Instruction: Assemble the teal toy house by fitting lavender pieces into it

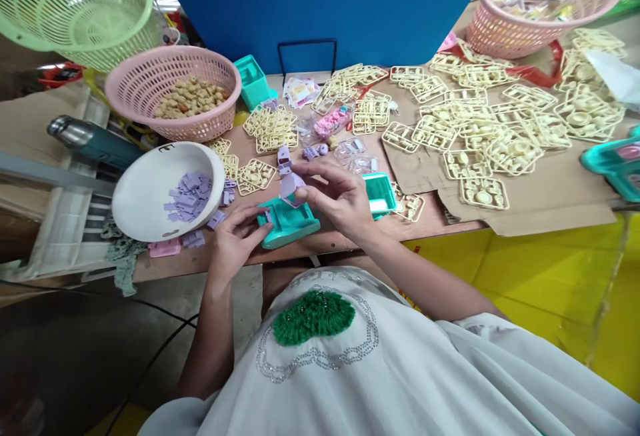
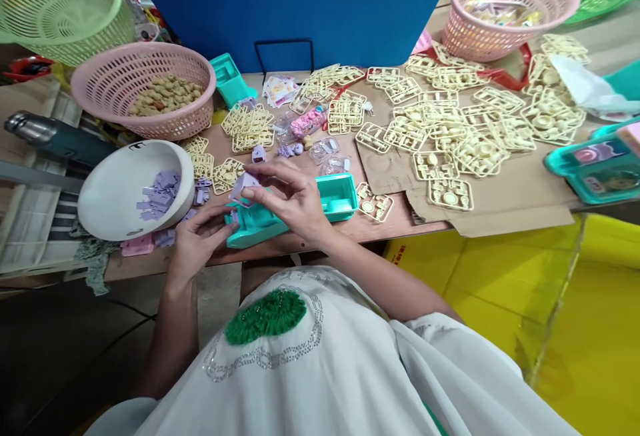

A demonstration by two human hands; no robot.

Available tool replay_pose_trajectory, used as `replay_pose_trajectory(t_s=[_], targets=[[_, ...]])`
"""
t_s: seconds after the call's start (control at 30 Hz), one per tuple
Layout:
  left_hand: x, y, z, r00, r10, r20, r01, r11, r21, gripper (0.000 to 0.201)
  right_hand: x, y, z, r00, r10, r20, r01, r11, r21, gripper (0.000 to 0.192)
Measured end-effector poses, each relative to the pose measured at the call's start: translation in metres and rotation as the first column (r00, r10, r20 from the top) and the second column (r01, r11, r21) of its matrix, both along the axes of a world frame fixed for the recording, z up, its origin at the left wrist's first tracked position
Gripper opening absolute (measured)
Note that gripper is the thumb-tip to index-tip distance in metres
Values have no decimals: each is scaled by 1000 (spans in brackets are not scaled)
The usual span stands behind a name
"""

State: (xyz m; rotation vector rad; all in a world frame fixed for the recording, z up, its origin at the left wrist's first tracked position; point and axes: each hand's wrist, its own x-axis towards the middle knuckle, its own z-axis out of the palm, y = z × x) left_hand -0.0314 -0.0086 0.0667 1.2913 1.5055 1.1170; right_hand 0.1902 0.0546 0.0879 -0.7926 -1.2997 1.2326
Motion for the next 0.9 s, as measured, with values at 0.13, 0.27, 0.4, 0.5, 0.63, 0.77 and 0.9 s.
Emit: replay_pose_trajectory(t_s=[0.13, 0.27, 0.4, 0.5, 0.63, 0.77, 0.9], targets=[[-1, -1, -8, 999, 30, 31, -31, 999, 18, 34, 5, 1, 1, 1000, 9, 17, -9, 1000, 24, 52], [-3, -3, -16, 994, 84, 73, -87, 996, 35, 35, 10, 1, 3, 1000, -23, 11, 22, 999, 33, 52], [-4, -5, -19, 992, 95, 81, -100, 993, 65, 34, 12, 1, 2, 999, -42, -4, 42, 998, 54, 51], [-2, -4, -17, 990, 103, 100, -110, 992, 63, 33, 13, -1, 1, 1000, -26, 12, 26, 998, 51, 51], [4, -2, -13, 994, 88, 71, -92, 995, 48, 35, 16, -3, 2, 999, 6, 36, -8, 998, 60, 49], [8, 1, -14, 989, 93, 113, -96, 995, 18, 32, 18, -4, 3, 999, -15, 36, 12, 998, 67, 46], [9, 5, -14, 979, 101, 176, -100, 995, -15, 29, 17, -6, 2, 999, -36, 30, 34, 998, 48, 44]])
